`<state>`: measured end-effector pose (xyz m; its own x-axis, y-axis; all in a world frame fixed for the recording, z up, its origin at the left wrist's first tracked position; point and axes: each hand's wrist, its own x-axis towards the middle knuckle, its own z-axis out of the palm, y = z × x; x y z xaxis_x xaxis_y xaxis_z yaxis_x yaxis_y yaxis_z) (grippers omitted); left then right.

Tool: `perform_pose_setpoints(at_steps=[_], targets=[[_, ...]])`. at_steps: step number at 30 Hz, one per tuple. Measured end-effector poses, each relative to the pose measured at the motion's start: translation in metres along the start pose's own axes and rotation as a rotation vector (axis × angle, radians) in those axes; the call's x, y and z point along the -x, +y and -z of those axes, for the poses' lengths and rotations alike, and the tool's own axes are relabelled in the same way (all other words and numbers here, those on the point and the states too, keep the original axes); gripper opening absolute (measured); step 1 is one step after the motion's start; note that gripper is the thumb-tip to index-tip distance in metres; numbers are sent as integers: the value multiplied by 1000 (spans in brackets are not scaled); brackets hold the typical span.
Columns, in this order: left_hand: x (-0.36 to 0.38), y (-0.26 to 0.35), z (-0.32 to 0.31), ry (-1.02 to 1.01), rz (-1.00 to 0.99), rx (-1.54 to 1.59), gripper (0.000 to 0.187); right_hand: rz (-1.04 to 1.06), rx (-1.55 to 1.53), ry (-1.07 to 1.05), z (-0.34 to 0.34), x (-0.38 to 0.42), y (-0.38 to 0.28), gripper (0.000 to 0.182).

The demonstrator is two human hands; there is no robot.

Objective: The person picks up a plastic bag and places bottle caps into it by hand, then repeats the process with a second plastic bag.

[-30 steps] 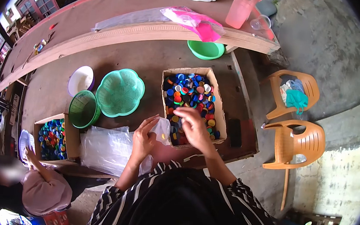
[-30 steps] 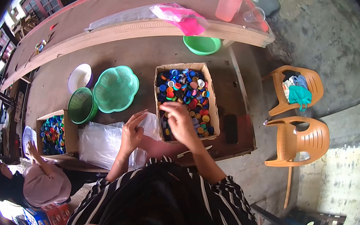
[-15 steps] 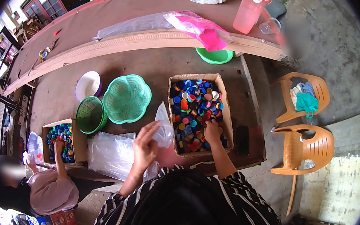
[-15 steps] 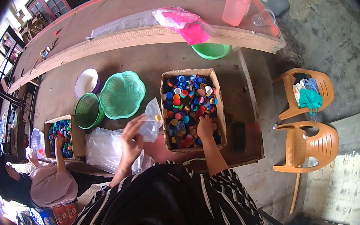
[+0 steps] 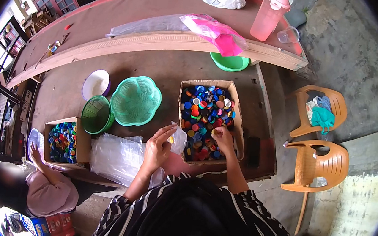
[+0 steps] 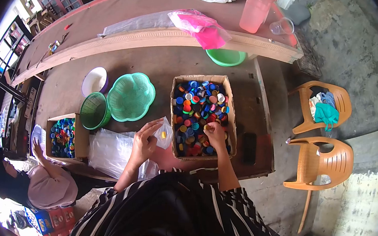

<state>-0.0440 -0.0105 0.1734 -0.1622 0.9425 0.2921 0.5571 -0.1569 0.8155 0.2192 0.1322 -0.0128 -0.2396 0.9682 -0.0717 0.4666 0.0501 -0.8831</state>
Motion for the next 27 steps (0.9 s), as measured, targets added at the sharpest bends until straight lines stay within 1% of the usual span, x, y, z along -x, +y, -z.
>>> perform_pose_setpoints(at_steps=[1, 4, 7, 10, 12, 14, 15, 16, 18, 20, 21, 23, 24, 26, 27], targets=[[2, -2, -2, 3, -23, 3, 52, -71, -133, -38, 5, 7, -11, 32], [6, -4, -8, 2, -56, 12, 53, -343, -789, -219, 15, 23, -33, 29], [9, -3, -14, -20, -79, -11, 53, -310, -811, -175, 18, 46, -70, 27], [10, 0, -21, -43, -68, 1, 52, 102, -759, -53, 7, 76, -113, 30], [9, 2, -23, -60, -76, -2, 52, 401, -501, 96, 2, 95, -152, 30], [10, 3, -26, -76, -81, 0, 51, 626, -238, 101, 3, 99, -179, 29], [10, 4, -27, -80, -83, 3, 51, 676, 77, 52, 12, 98, -191, 30], [9, 4, -27, -82, -84, 5, 51, 662, 178, 64, 13, 98, -197, 33], [9, 2, -26, -67, -103, 4, 51, 599, -47, 113, 12, 85, -176, 31], [12, -1, -23, -51, -102, -3, 51, 457, -198, 216, 14, 62, -147, 20], [13, -2, -20, -46, -95, -7, 51, 393, -103, 259, 17, 49, -117, 17], [15, -6, -16, -27, -87, -9, 51, 261, 217, 276, 23, 31, -63, 15], [16, -7, -14, -17, -82, -6, 51, 265, 374, 251, 28, 28, -47, 13], [16, -9, -11, -1, -79, -2, 52, 119, 494, 78, 28, 21, -14, 18], [16, -9, -9, 5, -81, -2, 52, 133, 582, 71, 23, 18, 3, 18]])
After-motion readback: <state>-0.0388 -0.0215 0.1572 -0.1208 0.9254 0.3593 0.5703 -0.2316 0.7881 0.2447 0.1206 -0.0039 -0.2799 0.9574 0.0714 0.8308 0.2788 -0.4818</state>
